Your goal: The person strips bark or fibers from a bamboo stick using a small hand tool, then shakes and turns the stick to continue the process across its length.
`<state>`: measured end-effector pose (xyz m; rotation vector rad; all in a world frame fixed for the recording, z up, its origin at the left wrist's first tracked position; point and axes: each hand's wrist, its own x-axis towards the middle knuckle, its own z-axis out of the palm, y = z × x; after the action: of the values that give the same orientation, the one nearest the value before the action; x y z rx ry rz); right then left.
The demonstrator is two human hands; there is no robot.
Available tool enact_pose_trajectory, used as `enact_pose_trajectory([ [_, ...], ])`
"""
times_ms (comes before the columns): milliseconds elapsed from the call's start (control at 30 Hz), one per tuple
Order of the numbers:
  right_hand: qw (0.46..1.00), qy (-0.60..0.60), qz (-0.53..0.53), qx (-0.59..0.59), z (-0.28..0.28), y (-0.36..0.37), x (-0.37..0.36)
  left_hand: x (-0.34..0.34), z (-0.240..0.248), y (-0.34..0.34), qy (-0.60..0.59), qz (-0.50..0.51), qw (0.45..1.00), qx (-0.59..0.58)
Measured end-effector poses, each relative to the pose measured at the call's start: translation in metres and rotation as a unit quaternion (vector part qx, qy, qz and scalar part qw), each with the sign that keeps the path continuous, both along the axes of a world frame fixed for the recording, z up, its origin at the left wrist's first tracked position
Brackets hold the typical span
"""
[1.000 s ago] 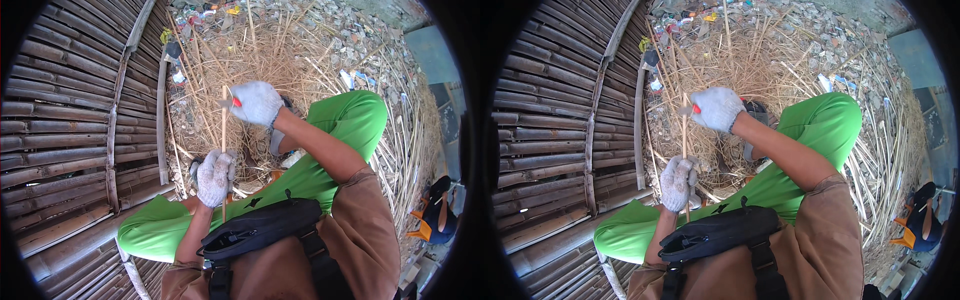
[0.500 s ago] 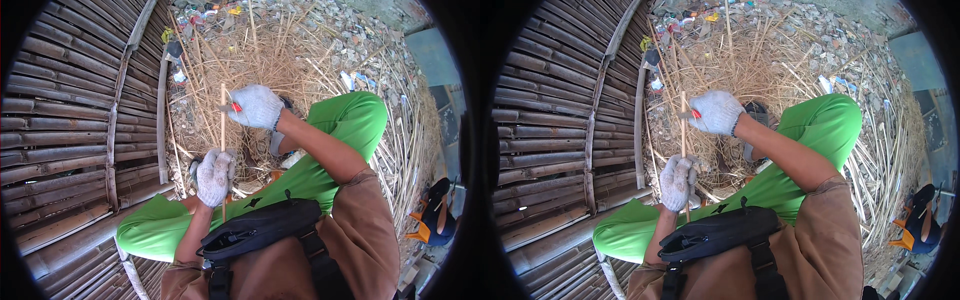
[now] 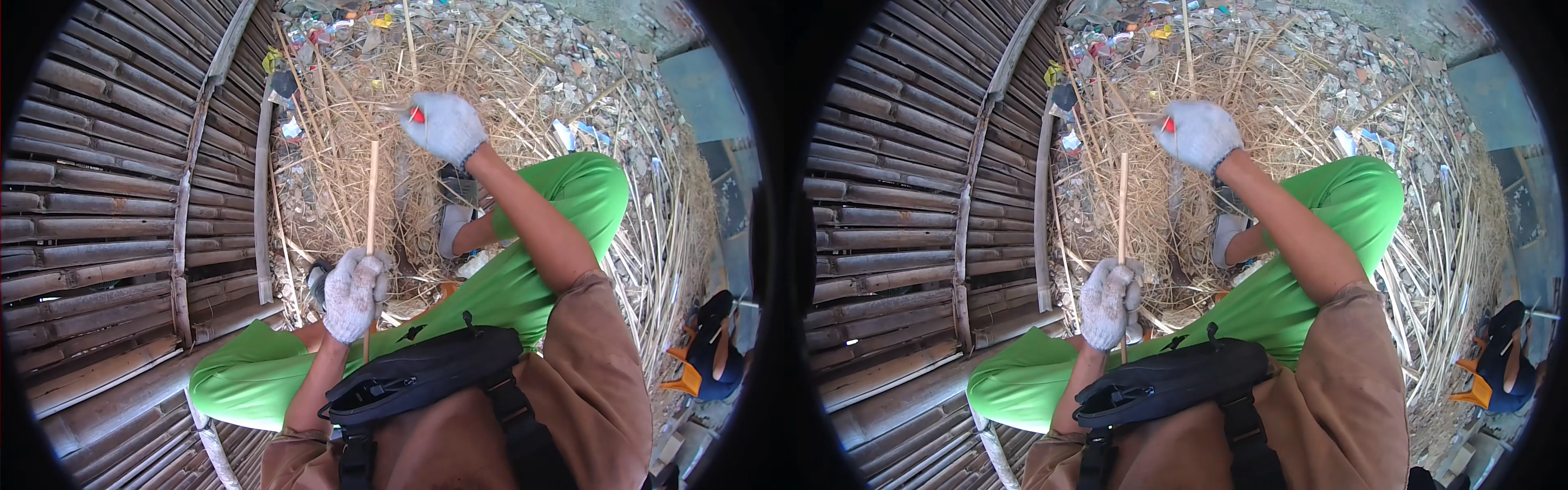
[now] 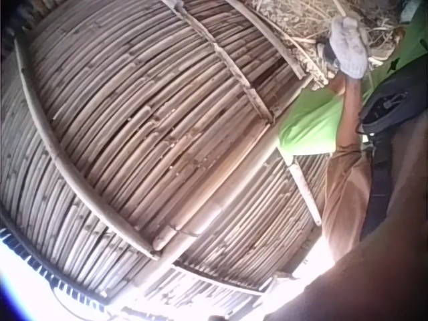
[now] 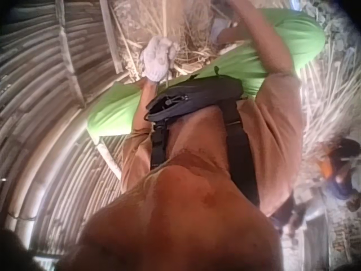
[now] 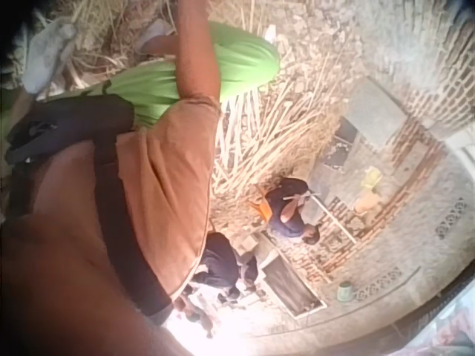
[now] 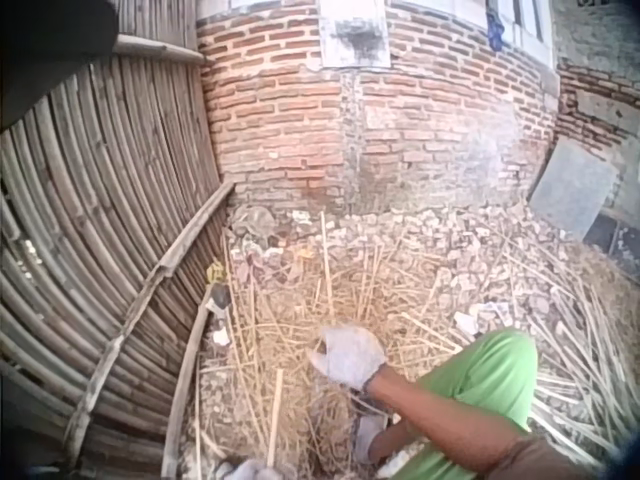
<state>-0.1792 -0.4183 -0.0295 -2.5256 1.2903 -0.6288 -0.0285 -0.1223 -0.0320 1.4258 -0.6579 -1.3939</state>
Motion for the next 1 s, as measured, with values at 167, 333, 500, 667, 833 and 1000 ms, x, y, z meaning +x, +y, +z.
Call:
enact_pose_trajectory([
  [167,0.993,0.016,0.106,0.041,-0.004,0.056,0.017,0.001,0.0,-0.004,-0.046,0.025,0.999,0.0],
  [333,0.99,0.024,0.137,0.014,-0.014,0.065,0.025,0.002,-0.001,-0.001,-0.091,0.017,0.996,-0.004],
  [500,0.999,0.035,0.021,-0.013,-0.006,0.007,0.007,-0.006,0.004,0.002,-0.138,-0.05,0.988,-0.047],
  [667,0.999,-0.011,0.038,0.005,0.0,0.04,0.012,-0.002,0.002,-0.002,-0.118,0.017,0.993,-0.011],
  [833,0.987,0.064,0.143,0.048,-0.005,0.072,0.024,0.0,-0.004,0.0,-0.114,0.019,0.993,-0.009],
  [1000,0.995,0.031,0.096,0.016,-0.011,0.046,0.024,-0.002,-0.001,-0.001,-0.15,0.018,0.988,-0.017],
])
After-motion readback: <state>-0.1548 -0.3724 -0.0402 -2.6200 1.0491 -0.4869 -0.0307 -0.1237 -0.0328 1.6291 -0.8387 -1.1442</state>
